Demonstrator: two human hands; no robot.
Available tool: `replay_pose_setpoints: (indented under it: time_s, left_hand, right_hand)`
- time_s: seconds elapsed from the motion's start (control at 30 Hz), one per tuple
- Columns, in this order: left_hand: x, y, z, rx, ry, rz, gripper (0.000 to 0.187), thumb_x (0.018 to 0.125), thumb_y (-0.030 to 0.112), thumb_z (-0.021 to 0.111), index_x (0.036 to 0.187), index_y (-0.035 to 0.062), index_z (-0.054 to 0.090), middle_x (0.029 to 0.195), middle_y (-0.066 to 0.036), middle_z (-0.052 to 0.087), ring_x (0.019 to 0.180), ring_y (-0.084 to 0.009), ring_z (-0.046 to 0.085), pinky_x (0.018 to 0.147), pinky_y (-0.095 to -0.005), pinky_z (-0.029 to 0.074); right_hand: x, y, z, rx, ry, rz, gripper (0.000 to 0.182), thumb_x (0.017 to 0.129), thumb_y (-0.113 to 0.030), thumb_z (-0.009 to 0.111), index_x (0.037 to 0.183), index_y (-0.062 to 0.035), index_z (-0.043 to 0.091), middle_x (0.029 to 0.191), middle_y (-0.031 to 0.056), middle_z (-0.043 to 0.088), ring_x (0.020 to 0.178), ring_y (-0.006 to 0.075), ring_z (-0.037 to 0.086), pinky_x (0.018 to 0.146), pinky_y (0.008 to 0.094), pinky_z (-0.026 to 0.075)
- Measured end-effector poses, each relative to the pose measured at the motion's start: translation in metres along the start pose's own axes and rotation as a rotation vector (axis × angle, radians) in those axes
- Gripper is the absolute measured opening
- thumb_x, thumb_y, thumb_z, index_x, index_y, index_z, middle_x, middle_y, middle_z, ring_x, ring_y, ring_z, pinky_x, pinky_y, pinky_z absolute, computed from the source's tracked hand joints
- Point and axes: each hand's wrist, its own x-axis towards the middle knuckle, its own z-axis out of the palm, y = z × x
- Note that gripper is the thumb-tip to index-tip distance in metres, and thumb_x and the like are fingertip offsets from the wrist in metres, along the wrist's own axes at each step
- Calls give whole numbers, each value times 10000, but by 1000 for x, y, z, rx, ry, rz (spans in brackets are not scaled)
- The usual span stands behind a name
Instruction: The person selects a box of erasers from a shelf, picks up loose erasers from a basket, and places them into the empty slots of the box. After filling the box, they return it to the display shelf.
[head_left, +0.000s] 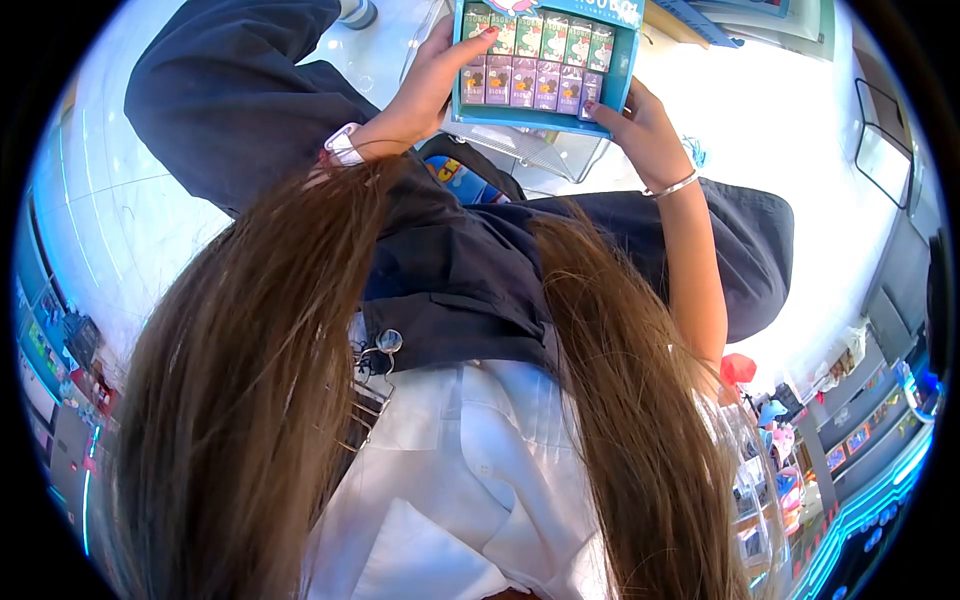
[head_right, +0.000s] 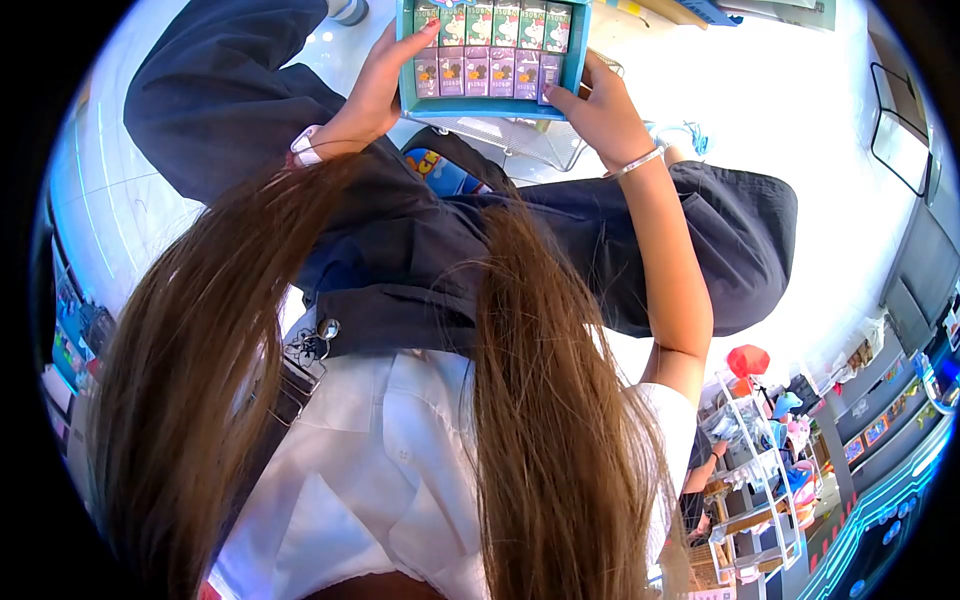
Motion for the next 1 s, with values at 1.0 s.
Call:
replay_pose_setpoints:
  time_s: [1.0]
  left_hand:
    - [6,-13,-11,301,54,156,489,846,260,619,1204,8,403,1100,-116,562,988,-166,586,828,-286,480]
  right_hand:
    - [2,3,25,-1077,173,-483,264,769,-101,640,1019,-21,606,1009,98,557,918,279,562,774,346,481]
